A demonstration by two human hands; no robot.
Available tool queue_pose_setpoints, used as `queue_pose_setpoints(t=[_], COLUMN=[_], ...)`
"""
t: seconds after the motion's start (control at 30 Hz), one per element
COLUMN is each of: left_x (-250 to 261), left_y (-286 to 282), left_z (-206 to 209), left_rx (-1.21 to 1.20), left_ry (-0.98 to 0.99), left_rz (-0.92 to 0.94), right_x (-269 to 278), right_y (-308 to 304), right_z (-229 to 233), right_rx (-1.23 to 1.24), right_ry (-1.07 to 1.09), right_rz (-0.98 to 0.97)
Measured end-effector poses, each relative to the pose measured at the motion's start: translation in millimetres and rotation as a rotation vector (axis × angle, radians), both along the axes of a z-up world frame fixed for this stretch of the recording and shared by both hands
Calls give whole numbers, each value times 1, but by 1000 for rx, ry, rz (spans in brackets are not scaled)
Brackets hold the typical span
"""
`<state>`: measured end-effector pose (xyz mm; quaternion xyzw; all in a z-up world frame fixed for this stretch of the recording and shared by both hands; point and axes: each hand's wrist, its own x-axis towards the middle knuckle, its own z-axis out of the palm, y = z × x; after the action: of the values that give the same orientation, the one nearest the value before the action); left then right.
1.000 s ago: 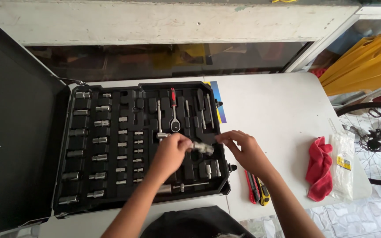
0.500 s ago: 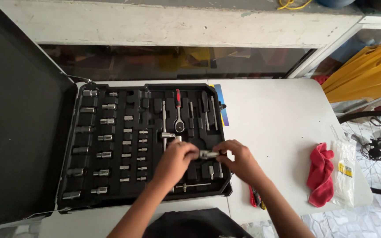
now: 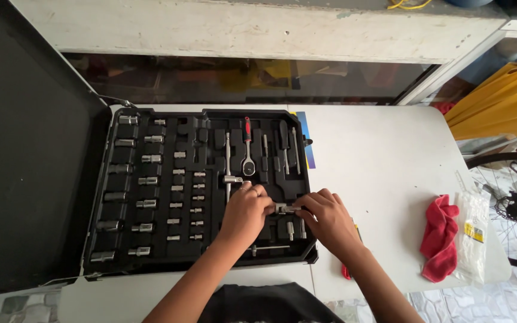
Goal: Organizes a socket wrench set into its carrying case by arranging sockets and tools in their slots.
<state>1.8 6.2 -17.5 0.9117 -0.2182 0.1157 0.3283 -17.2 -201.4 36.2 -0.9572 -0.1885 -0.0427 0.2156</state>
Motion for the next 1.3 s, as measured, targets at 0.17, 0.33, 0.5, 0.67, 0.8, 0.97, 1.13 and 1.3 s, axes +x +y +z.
queue_pose_setpoints(t=[0.17,0.33,0.5,0.67,0.8,0.97,1.13,1.3], left_x=[2,9,6,-2,0,0,-2,-8], left_y=[1,-4,-3,-2,1,2,-2,-5], left_z=[5,0,-10,-7,1,7,18,29], left_rx=[-12,104,215,284,96,96,59,4], left_ry=[67,109,-29,-126,6,79,160,279], left_rz=[0,-24,-100,-127,-80,-41,12,29], right_x=[8,14,16,16,14,8,8,8], right_y=[2,-2,-6,-2,-2,5,7,16], right_z=[2,-1,0,3,1,8,2,0], right_rx=[5,47,150,97,103,199,273,298], right_ry=[54,94,132,141,129,67,-14,-13], right_rz=[27,64,102,73,74,100,159,135])
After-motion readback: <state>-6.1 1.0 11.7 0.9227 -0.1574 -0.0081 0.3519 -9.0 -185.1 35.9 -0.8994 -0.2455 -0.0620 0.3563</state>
